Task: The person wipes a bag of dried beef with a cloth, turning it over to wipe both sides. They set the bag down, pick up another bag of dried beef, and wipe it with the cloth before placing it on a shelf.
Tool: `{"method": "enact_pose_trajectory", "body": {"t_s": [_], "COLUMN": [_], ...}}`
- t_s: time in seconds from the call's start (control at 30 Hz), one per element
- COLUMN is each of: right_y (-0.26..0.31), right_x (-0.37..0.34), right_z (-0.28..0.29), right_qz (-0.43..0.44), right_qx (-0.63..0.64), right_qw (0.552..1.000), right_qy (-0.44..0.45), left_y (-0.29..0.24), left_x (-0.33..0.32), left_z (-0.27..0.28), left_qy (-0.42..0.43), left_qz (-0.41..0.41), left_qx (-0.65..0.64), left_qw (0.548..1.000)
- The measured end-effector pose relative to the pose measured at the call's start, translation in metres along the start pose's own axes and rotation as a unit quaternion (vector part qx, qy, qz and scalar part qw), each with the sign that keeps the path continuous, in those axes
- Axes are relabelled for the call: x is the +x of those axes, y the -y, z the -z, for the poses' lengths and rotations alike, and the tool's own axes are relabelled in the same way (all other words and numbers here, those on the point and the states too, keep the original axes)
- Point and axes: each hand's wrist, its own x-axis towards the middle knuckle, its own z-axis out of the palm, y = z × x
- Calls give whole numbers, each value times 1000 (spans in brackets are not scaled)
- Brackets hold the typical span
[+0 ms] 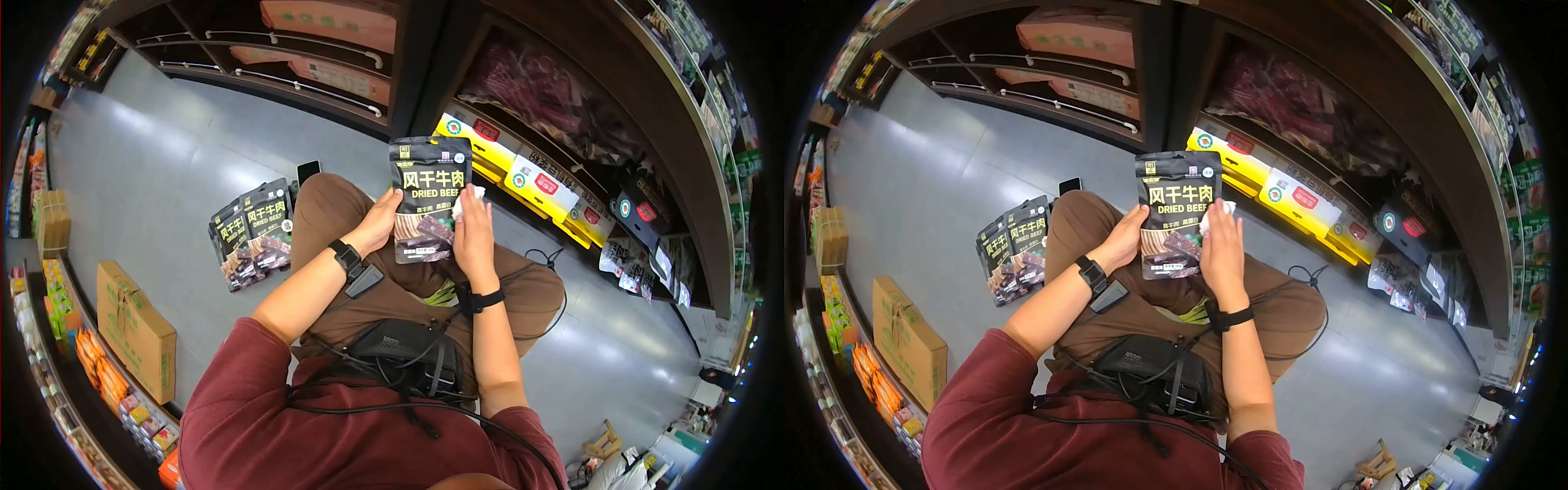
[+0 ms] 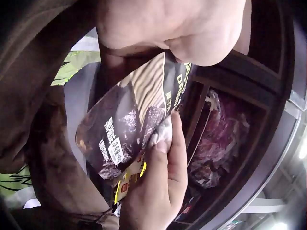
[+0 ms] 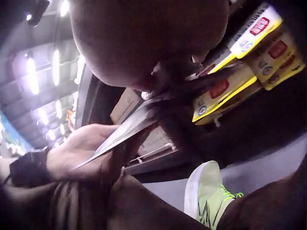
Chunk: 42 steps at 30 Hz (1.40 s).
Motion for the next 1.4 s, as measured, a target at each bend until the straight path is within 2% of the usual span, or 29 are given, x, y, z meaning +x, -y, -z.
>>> {"method": "enact_pose_trajectory", "body": {"t_s": [0.17, 0.3, 0.37, 0.47, 0.57, 0.7, 0.73, 0.83, 0.93, 1.03, 1.13, 1.23, 1.37, 1.4], "right_y": [43, 38, 31, 6, 11, 44, 45, 47, 36, 13, 20, 40, 46, 45], "right_x": [-7, -3, 2, 2, -3, -10, -10, -7, -1, 2, -3, -9, -7, -5], "right_z": [-4, -5, -1, 1, -1, -10, -11, -10, -1, 0, -6, -12, -13, -9], "right_qz": [166, 143, 76, 9, 33, 174, 173, 171, 92, 6, 40, 155, 156, 129], "right_qx": [21, -11, -55, -16, -7, -1, -1, 2, -64, -55, -32, -14, 2, -32], "right_qw": [979, 985, 994, 1000, 999, 976, 977, 973, 992, 998, 999, 980, 978, 985], "right_qy": [121, 99, 49, 0, 14, 128, 126, 158, 64, -9, 15, 128, 141, 106], "left_y": [7, 5, 10, 16, 11, 10, 10, 11, 16, 14, 13, 17, 16, 16], "left_x": [5, 3, 5, 8, 5, 2, 2, 3, 5, 1, 1, 5, 5, 6], "left_z": [7, 6, 7, 9, 4, 4, 9, 9, 7, 3, 4, 11, 12, 10], "left_qy": [-2, 3, 6, 40, 22, 2, 13, 25, 39, 72, 66, 38, 44, 38], "left_qz": [-6, 2, 4, -19, -39, -8, -13, -11, -12, -13, -16, -25, -30, -34], "left_qx": [0, 14, 19, 20, 8, 11, 56, 48, 51, 70, 69, 70, 57, 48], "left_qw": [1000, 1000, 1000, 999, 999, 1000, 998, 998, 998, 995, 995, 996, 997, 998]}}
